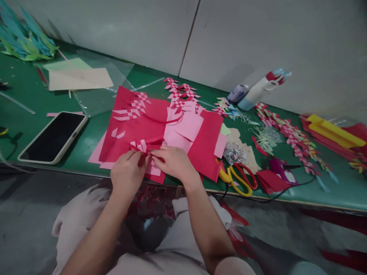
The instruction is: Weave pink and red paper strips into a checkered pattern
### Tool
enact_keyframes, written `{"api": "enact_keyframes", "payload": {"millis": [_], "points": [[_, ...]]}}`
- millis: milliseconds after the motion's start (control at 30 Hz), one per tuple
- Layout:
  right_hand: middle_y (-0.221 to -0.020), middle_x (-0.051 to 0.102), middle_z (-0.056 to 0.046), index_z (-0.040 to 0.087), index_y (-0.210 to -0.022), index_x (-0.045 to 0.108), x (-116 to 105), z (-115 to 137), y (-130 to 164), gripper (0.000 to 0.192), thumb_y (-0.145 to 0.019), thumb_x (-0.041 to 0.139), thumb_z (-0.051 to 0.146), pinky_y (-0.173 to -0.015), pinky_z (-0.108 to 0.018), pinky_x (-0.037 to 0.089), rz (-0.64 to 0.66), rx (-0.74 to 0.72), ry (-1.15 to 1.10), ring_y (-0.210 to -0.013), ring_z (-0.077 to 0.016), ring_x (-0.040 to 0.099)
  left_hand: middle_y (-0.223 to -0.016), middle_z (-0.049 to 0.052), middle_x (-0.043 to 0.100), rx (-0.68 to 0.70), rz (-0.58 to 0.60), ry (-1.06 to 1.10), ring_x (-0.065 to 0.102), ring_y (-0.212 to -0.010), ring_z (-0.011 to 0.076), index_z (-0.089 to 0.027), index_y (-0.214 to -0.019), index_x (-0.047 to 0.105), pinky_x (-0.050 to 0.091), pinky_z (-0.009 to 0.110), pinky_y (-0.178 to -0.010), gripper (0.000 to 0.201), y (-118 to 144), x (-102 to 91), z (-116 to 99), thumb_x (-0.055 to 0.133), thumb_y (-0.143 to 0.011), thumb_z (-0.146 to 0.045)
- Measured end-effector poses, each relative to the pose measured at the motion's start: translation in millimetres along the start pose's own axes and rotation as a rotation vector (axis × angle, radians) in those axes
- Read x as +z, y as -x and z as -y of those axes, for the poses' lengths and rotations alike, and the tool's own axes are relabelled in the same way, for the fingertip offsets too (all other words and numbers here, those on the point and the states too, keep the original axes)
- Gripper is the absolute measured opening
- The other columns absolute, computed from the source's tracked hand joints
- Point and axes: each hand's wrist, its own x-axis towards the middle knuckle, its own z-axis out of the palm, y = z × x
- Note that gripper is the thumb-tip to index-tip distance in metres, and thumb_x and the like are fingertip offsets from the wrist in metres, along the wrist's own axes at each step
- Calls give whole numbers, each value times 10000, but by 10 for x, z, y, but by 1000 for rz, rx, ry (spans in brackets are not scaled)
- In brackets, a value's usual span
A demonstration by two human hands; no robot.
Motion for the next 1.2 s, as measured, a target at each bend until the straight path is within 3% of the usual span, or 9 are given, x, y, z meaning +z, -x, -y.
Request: {"api": "enact_keyframes", "payload": {"millis": [133,300,500,600,767,933,1067,1200], "points": [[-964,688,-33,297,-1292,577,6,-3,9,385,-921,477,327,-677,-274,399,1,-43,-41,-889,-179,612,-833,80,729,-19,-25,6,653,-722,217,-175,-857,720,438,303,-605,239,1,18,5,547,-866,-341],[-1051,693,-33,231,-1209,629,3,-13,44,417,-814,634,364,-748,-279,416,5,-45,-96,-950,-188,605,-820,65,729,-31,-33,32,651,-721,210,-180,-856,720,431,295,-598,252,0,20,8,542,-874,-358],[-934,687,-27,219,-1016,704,35,-17,-6,217,-889,547,297,-690,-258,380,-24,-52,-109,-889,-159,594,-843,79,731,-60,-12,71,649,-730,217,-186,-859,719,431,311,-612,260,-6,12,3,531,-873,-365],[-860,665,-26,191,-890,711,52,-24,-89,243,-922,501,309,-650,-244,351,-90,27,-175,-783,-131,566,-842,79,730,-62,-8,70,648,-731,220,-189,-862,719,427,312,-603,259,-5,17,2,530,-875,-366],[-758,636,-3,183,-837,675,57,-60,-252,211,-894,515,307,-598,-237,311,-182,200,-296,-646,-113,500,-865,88,724,-35,-32,30,642,-748,222,-186,-875,723,437,316,-620,264,23,40,10,528,-881,-364],[-710,624,2,176,-834,656,32,-98,-341,245,-903,475,326,-590,-234,313,-233,233,-346,-613,-114,489,-901,93,694,87,33,13,604,-757,225,-198,-891,735,451,337,-663,267,60,-21,0,515,-889,-350],[-707,635,0,175,-814,667,-40,-83,-322,250,-900,488,327,-591,-230,317,-168,167,-364,-623,-111,502,-933,101,675,168,86,13,591,-797,231,-196,-973,729,470,343,-696,262,89,-89,5,529,-885,-339],[-743,660,-12,180,-797,708,-100,-44,-241,216,-874,547,302,-588,-239,308,-51,93,-300,-654,-116,520,-982,94,687,143,94,67,617,-845,232,-174,-994,711,492,342,-754,246,116,-106,25,532,-883,-303]]}}
